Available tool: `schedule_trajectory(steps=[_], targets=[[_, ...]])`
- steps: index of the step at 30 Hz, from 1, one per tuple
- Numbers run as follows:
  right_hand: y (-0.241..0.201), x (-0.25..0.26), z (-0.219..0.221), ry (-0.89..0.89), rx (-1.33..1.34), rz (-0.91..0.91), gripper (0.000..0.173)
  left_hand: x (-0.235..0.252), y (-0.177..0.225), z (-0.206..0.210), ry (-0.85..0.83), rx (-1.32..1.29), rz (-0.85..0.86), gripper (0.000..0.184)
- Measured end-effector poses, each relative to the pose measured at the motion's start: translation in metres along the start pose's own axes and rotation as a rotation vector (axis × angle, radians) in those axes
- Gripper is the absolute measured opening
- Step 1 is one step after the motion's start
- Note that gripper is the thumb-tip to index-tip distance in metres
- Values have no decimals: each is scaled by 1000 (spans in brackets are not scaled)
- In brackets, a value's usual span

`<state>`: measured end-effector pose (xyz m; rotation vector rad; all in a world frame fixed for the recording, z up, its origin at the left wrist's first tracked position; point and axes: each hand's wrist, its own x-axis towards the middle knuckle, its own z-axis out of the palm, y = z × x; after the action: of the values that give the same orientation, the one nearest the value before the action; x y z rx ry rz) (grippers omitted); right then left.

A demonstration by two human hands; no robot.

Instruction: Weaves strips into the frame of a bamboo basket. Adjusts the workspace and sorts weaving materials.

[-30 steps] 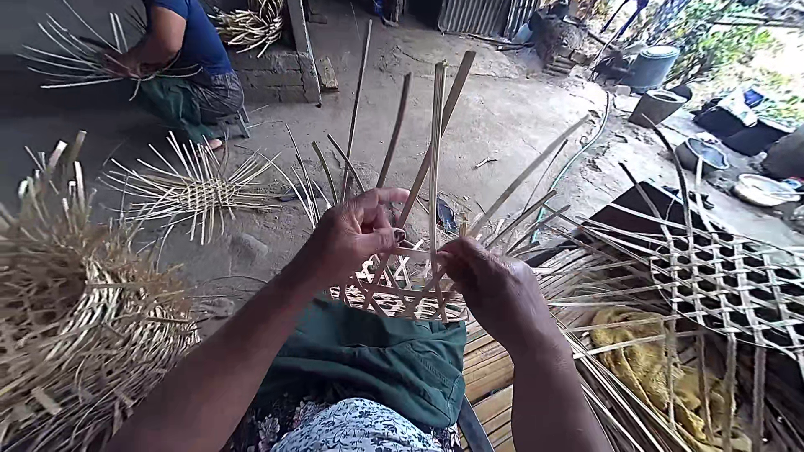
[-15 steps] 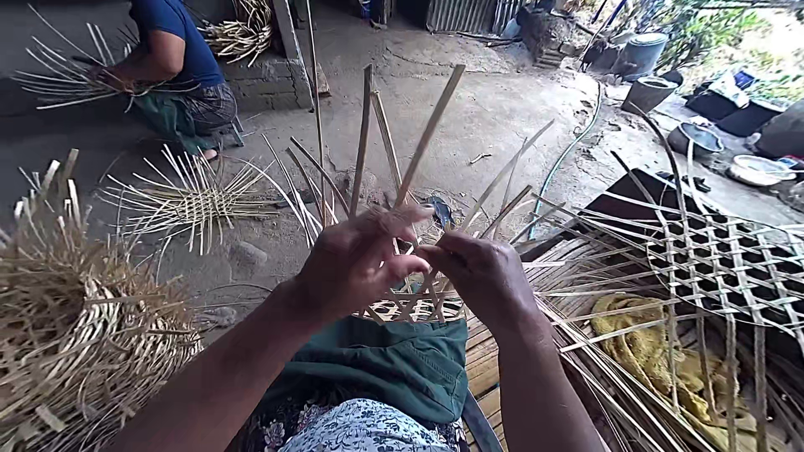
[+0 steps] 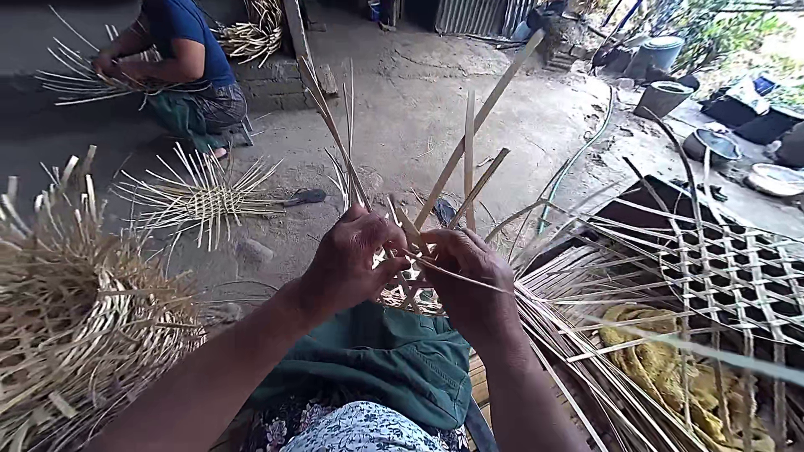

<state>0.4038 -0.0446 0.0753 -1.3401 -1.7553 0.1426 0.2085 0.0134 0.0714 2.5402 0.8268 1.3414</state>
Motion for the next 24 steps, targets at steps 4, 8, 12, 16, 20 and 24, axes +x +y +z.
schedule_trajectory(steps=[4,8,12,16,20,24], targets=[[18,17,-10,-293,321,115,16,-7,-7,8,0,-128,-79,10],[37,19,-11,-406,800,214,13,-4,-15,15,44,-224,-65,8],[47,8,-6,-300,854,90,12,-3,-19,24,108,-165,-25,8],[47,1,-5,-237,839,52,14,-6,-20,32,153,-182,23,8],[61,3,-3,-254,961,106,18,-4,-22,36,156,-242,-2,6],[34,-8,-7,-136,359,-77,18,2,-19,37,88,191,30,21]])
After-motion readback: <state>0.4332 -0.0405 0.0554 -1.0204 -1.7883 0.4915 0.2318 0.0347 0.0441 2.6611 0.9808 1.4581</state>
